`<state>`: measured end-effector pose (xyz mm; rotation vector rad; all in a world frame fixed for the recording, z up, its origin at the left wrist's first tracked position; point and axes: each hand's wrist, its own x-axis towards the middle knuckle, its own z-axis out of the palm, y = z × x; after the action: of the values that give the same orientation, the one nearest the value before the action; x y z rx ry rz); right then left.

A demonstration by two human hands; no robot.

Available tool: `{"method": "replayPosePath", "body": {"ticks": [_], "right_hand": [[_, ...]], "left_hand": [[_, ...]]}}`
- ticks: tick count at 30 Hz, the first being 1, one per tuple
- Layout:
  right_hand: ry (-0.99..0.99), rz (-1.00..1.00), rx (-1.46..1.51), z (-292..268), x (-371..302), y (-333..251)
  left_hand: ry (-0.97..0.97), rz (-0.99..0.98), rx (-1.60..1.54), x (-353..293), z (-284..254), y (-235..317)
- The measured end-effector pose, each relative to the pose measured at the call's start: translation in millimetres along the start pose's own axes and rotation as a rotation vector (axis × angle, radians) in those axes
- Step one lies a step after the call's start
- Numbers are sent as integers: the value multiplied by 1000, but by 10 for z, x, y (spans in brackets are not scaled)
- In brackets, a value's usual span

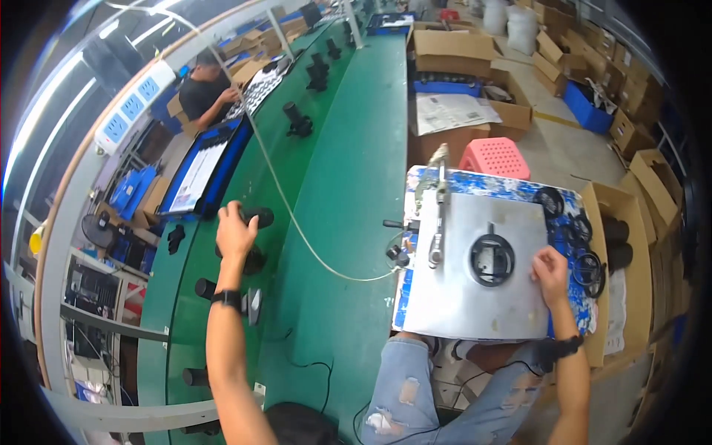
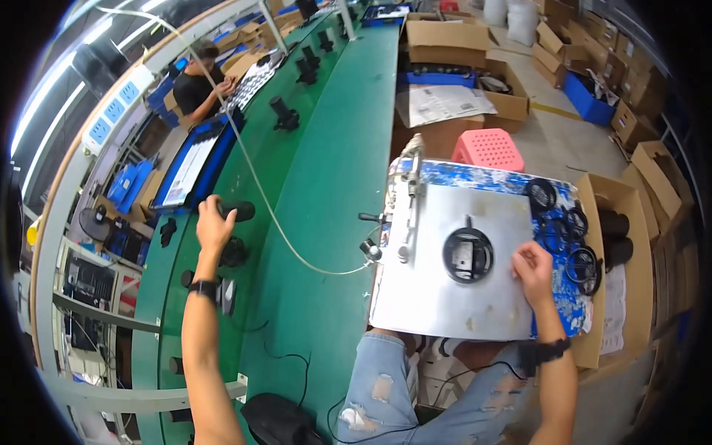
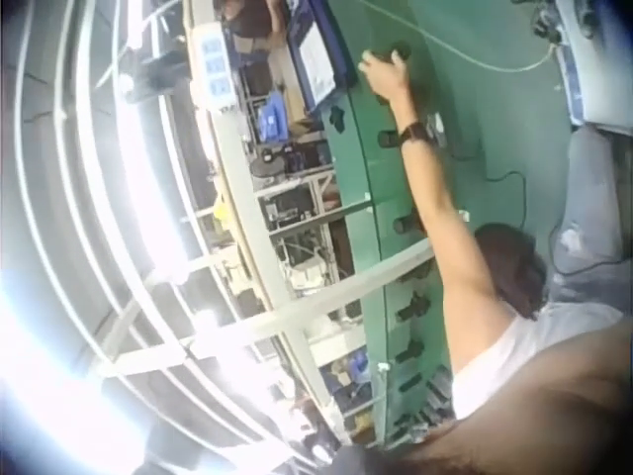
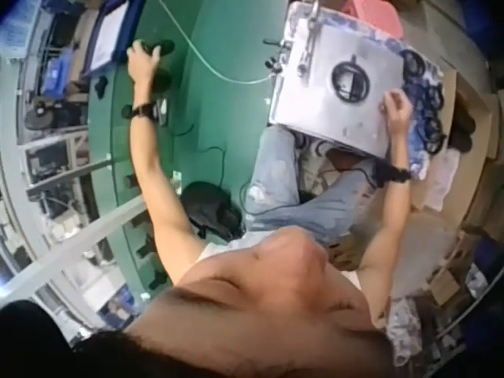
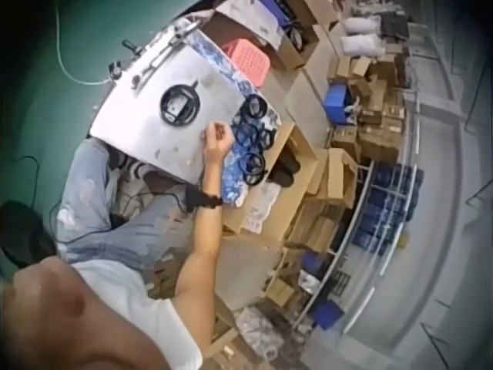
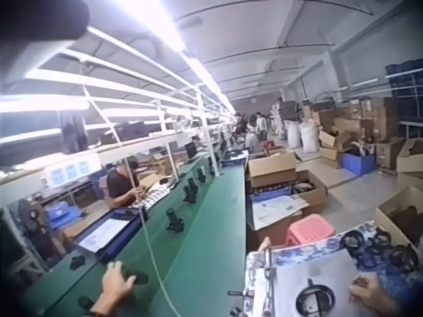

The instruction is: Manually assembling circular electronic components using a specialized press machine on a production line.

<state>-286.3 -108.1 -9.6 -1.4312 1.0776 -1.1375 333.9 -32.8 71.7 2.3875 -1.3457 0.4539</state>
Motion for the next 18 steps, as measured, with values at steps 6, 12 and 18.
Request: {"method": "replayPosePath", "body": {"ticks": [6,12,18], "right_hand": [[228,-151,-141,-70,-109,11],[-371,-235,216,809,-778,-1122],[-394,5,756,833,-998,-1183]], "left_hand": [[127,244,-625,-791,-1096,1134],[-522,777,-1176,-1601,-1469,2353],[-466,535,-1606,-2065,-1032,3094]]}}
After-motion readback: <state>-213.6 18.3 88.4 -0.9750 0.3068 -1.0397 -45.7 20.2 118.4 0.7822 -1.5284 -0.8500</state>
